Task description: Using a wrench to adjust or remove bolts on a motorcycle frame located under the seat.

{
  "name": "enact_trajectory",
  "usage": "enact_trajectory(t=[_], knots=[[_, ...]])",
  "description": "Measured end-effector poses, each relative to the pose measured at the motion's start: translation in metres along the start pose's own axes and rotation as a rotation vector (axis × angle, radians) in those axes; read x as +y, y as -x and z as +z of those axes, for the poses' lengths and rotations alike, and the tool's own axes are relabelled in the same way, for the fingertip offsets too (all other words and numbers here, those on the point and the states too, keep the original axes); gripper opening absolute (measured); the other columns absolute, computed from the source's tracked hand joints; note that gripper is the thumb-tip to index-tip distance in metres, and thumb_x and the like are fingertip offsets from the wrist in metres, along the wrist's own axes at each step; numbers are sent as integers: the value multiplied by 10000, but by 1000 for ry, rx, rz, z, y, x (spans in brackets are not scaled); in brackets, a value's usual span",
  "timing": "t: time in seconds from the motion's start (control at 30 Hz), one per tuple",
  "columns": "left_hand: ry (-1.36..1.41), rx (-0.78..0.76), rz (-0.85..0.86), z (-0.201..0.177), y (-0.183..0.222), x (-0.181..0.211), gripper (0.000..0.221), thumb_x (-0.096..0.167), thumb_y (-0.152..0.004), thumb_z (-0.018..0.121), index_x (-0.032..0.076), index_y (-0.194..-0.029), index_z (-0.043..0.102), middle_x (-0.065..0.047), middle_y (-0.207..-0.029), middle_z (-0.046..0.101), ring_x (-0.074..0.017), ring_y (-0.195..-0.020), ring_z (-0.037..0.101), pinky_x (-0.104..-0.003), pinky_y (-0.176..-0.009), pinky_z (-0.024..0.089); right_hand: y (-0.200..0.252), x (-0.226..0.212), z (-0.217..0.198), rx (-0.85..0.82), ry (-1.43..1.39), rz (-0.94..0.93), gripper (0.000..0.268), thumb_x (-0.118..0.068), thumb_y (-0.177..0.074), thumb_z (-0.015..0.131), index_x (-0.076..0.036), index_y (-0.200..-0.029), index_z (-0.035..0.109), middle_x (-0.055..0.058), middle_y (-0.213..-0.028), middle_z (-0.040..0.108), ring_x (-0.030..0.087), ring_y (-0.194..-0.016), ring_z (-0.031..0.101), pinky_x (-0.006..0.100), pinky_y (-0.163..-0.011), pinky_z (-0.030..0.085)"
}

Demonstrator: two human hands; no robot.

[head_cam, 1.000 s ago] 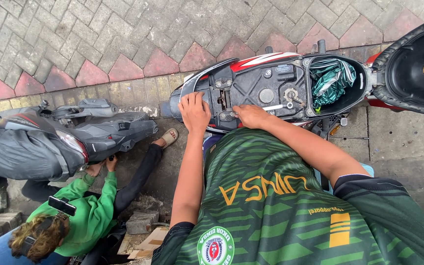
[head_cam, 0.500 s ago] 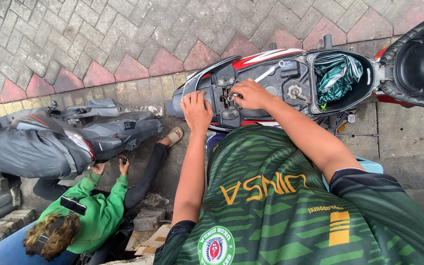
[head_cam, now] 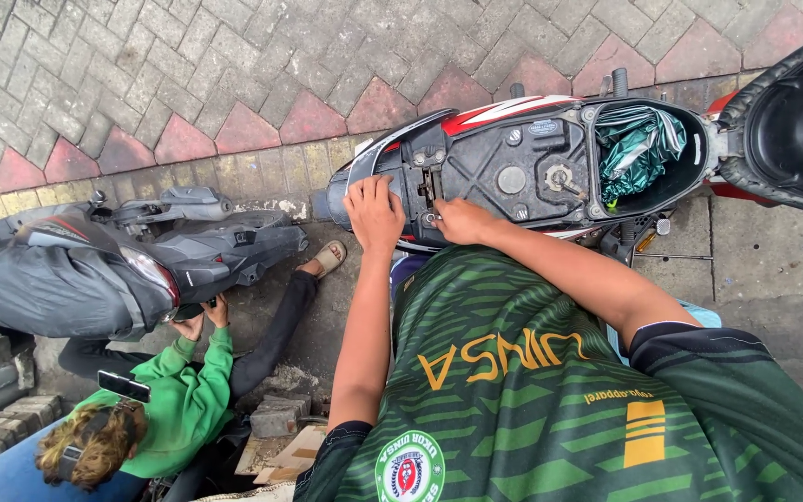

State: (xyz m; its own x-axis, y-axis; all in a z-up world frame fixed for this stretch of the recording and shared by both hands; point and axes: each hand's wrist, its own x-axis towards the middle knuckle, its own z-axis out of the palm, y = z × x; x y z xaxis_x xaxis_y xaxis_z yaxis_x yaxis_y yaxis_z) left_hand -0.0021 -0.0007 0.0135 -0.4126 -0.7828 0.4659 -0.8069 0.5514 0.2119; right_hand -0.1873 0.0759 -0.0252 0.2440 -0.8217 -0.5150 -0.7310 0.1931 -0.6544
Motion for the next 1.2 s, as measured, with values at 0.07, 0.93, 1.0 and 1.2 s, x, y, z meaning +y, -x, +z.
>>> enact_trajectory(t=[0.07, 0.93, 1.0, 1.2], knots=[[3, 7, -4, 2, 3, -1, 220, 71, -869, 594, 204, -1043, 617, 24, -965, 535, -203, -934, 516, -360, -830, 372, -2, 0, 4, -9, 14, 10, 339, -341, -993, 575, -24, -1113, 598, 286, -984, 726, 505, -947, 707, 574, -784, 579], [-7, 18, -7, 2, 0, -1, 223, 80, -838, 622, 200, -1025, 644, 27, -957, 572, -202, -939, 550, -358, -842, 388, -4, 2, 9, -3, 53, -90, 322, -287, -1003, 542, -9, -1167, 537, 328, -909, 705, 548, -878, 698, 615, -745, 567], [-9, 23, -8, 2, 0, -1, 224, 76, -838, 620, 200, -1023, 643, 25, -956, 573, -205, -942, 553, -358, -840, 390, -3, 6, 11, 0, 65, -103, 311, -285, -1005, 537, -27, -1178, 534, 311, -945, 710, 543, -893, 698, 628, -748, 562], [-5, 33, -4, 5, 2, -3, 230, 73, -834, 622, 198, -1026, 643, 23, -958, 576, -207, -945, 557, -358, -838, 392, -11, 12, 16, 17, 136, -140, 291, -289, -1021, 493, -69, -1206, 539, 255, -1020, 718, 509, -936, 707, 622, -790, 566]])
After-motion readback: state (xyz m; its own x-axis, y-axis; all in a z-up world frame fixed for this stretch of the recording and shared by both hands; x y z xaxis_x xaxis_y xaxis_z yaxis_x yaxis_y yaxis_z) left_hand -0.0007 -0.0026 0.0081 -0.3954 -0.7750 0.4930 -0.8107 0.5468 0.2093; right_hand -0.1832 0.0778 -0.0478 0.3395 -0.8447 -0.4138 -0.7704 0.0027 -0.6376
